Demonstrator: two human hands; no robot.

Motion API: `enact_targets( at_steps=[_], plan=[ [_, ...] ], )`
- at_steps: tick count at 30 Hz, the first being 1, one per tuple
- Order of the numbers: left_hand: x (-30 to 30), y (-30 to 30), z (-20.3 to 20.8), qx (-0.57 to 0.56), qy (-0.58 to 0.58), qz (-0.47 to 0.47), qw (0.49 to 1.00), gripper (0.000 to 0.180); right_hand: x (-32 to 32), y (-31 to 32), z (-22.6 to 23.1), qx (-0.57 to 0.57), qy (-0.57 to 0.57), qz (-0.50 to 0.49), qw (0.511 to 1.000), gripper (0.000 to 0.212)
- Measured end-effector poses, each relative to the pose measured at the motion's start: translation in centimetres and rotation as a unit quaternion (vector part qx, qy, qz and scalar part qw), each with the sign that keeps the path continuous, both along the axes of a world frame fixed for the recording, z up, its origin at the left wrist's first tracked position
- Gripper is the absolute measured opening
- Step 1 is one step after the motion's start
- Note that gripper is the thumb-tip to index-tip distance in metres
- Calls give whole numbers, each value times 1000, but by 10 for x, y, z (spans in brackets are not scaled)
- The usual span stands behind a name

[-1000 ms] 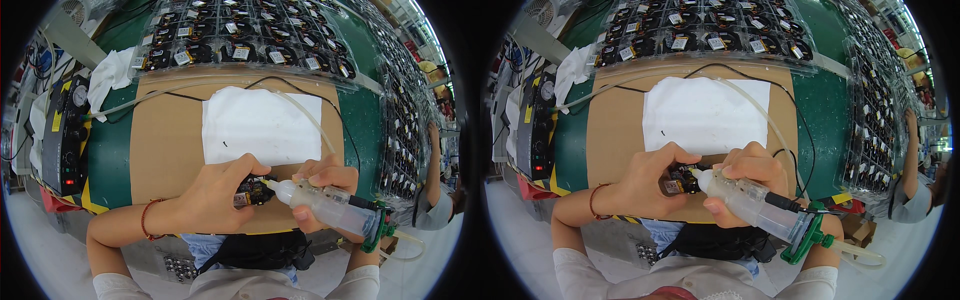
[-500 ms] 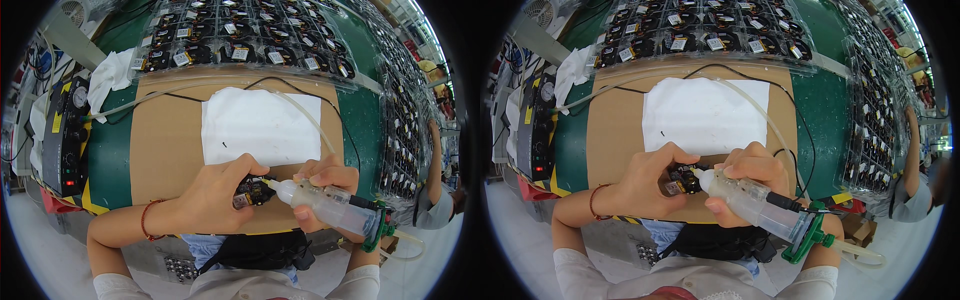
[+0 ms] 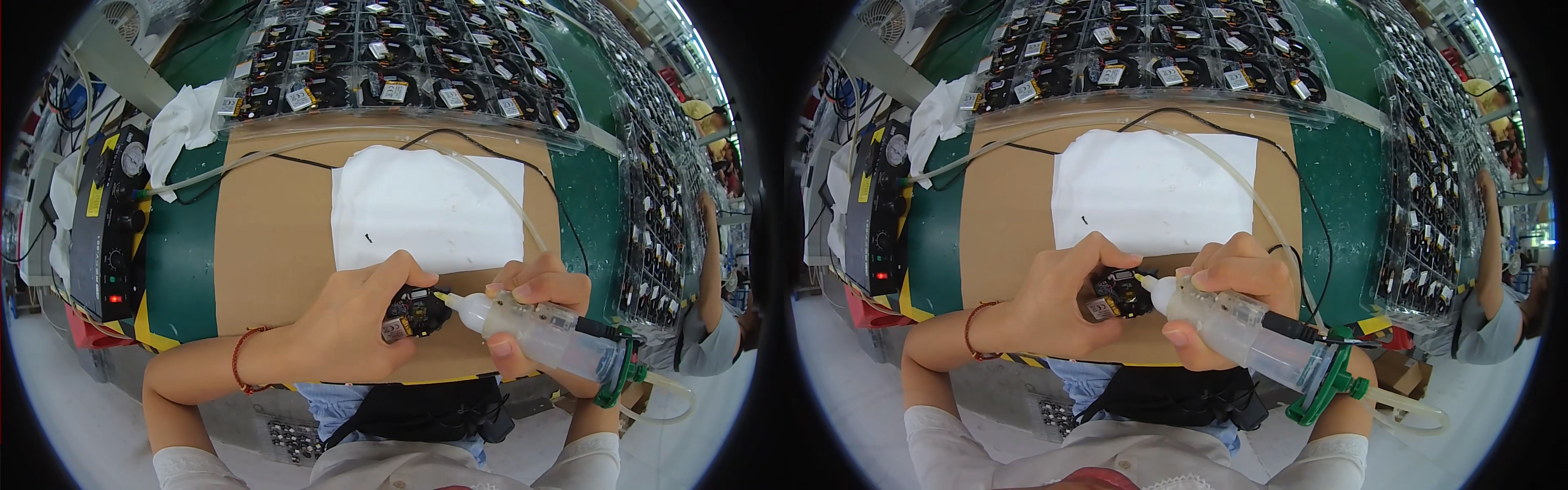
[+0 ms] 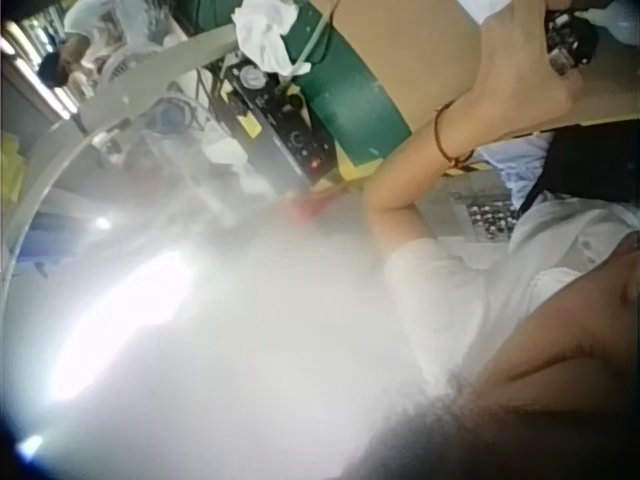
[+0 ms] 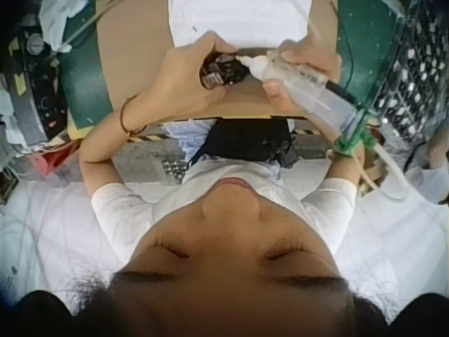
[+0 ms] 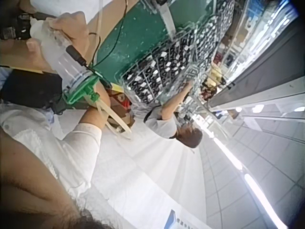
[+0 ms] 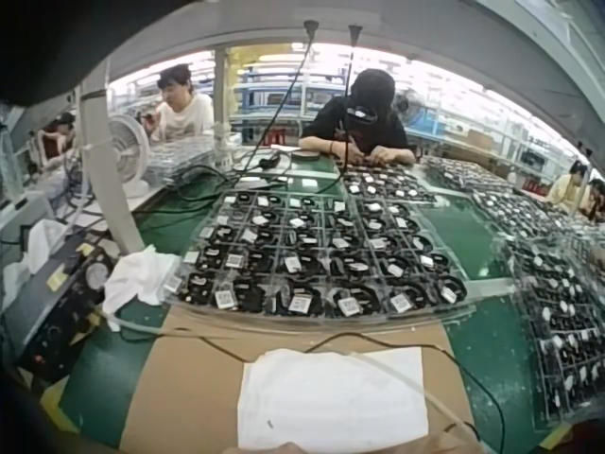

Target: The person picks up an electronic component from a tray, applies glue to it using a dispenser, and then places it back into the tray. They repeat this process by picking up another component, applying glue, and returning it to the tray.

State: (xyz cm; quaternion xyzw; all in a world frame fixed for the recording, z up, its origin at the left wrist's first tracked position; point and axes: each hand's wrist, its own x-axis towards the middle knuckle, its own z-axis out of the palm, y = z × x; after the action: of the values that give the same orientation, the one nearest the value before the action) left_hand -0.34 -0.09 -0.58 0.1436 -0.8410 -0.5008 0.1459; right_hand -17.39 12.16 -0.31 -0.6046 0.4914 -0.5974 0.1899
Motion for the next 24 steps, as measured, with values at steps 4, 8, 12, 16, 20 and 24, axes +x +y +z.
enact_targets(
  at_steps=[4,8,12,16,20,24],
  plan=[
    [0,0,0,-1,3,3,1000,44,-1,2,2,4,14,-6,1000,49],
    [1,-2,10,35,-56,-20,998,44,-4,1,2,-4,15,5,1000,50],
    [1,-2,11,49,-49,-14,998,44,-5,2,6,-22,10,34,999,50],
    [-1,-2,4,69,-28,16,997,44,-9,2,3,-42,2,48,998,51],
    [0,-1,0,103,-23,66,992,37,-10,3,3,-61,4,24,998,52],
    [-2,-2,-7,121,9,79,989,30,-10,8,7,-55,25,6,998,50]
  ],
)
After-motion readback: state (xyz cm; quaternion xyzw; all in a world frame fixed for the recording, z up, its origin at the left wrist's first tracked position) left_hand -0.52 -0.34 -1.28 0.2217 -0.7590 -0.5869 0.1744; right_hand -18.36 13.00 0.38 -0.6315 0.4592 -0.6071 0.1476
